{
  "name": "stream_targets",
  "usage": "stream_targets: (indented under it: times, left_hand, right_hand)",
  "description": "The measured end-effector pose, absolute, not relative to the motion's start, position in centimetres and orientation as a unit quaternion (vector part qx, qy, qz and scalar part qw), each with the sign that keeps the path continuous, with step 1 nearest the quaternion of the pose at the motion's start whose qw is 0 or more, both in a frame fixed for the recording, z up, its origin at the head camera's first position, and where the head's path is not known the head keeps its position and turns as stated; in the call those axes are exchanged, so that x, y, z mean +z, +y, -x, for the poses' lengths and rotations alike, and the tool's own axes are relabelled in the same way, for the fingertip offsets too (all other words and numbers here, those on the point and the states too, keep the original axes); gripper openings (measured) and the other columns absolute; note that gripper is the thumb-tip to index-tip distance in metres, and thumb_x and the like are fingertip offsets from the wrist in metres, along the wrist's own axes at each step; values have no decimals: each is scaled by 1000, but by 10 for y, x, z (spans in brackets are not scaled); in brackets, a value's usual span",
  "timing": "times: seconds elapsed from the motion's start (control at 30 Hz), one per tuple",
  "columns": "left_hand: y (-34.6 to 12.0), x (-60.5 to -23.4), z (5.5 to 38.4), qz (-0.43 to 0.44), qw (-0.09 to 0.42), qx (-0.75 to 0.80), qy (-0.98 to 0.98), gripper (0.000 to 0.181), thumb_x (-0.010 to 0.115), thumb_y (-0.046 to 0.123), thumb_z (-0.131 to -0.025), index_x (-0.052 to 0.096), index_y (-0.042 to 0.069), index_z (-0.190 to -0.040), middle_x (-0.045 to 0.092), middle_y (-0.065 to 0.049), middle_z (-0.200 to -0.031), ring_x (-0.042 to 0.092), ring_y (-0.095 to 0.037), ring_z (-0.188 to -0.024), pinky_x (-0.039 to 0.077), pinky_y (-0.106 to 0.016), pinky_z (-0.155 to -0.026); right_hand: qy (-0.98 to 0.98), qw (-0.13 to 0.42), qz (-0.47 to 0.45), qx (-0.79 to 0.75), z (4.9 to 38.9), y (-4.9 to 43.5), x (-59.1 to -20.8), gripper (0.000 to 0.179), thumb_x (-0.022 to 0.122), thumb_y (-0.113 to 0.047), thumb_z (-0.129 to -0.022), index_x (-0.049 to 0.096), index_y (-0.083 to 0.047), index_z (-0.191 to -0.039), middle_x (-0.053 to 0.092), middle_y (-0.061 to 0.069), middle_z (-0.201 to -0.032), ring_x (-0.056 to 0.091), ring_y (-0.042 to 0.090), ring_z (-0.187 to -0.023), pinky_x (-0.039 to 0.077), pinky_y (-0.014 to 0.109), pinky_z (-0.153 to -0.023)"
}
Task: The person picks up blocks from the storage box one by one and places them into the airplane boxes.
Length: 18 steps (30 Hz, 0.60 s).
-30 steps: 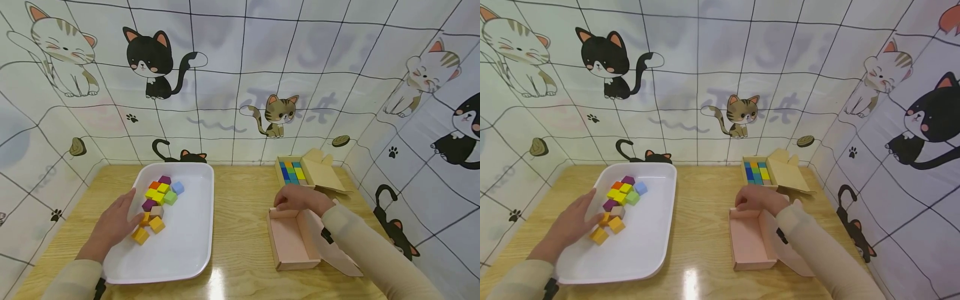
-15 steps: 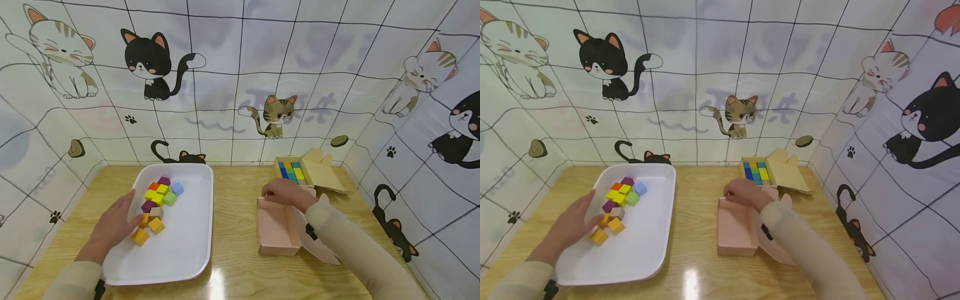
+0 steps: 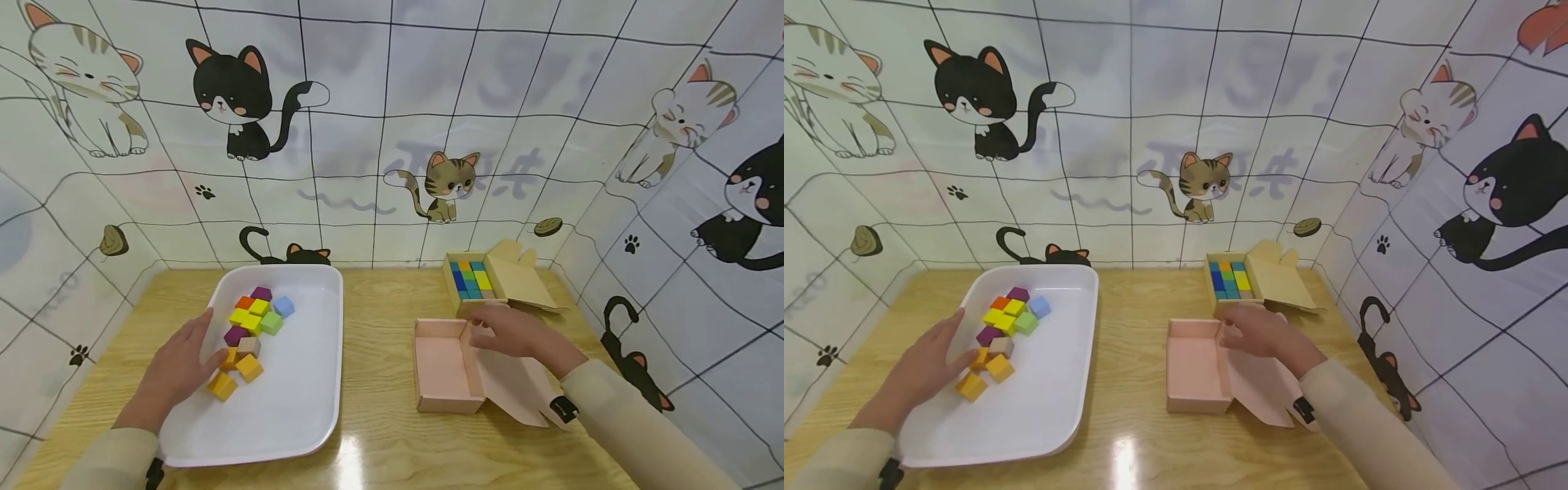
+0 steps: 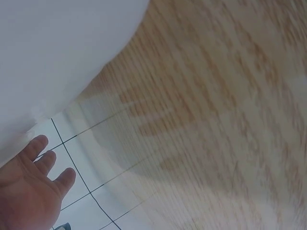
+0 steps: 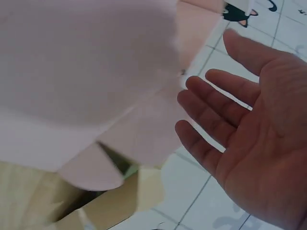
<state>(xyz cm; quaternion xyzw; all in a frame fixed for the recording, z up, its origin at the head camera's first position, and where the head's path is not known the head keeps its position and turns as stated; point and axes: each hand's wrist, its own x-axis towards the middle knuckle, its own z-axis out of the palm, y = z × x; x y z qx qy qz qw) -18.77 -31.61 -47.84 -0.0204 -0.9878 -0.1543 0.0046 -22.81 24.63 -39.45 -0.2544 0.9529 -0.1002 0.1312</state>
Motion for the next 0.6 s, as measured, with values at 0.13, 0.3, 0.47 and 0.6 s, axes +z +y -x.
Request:
stream_targets:
  times: [0.13,0.3,0.47,0.6]
  left_hand:
    - [-316,-477,187,24,6,-155,-988,97,64,46,-89,3,14,-158,26,-31,-153,30,-56,-134,33,-75,-97]
    - [-316,-477,186,22,5,-154,-988,98,64,48,-89,2,14,-158,25,-31,-152,29,-56,-134,32,-76,-97]
    - [-315,-476,186,16,-1,-157,-987,99,63,49,-89,2,14,-158,25,-32,-153,28,-57,-134,32,-76,-98]
    - [-314,-474,185,16,-2,-155,-988,98,63,48,-90,2,13,-158,25,-32,-153,28,-57,-135,31,-76,-99]
  right_hand:
    - [945,159,256,-124,215,261,-407,67,70,-37,-89,49,0,-140,51,18,-142,48,38,-132,43,55,-106]
    - [943,172,263,-114,209,259,-423,93,75,-44,-82,32,3,-150,31,20,-157,35,41,-142,38,57,-110]
    - [950,164,253,-84,203,244,-432,97,74,-45,-82,25,-2,-153,26,15,-161,37,36,-142,41,54,-109]
    - [946,158,270,-90,193,227,-431,89,67,-45,-89,24,-1,-154,24,15,-161,35,36,-143,41,55,-108]
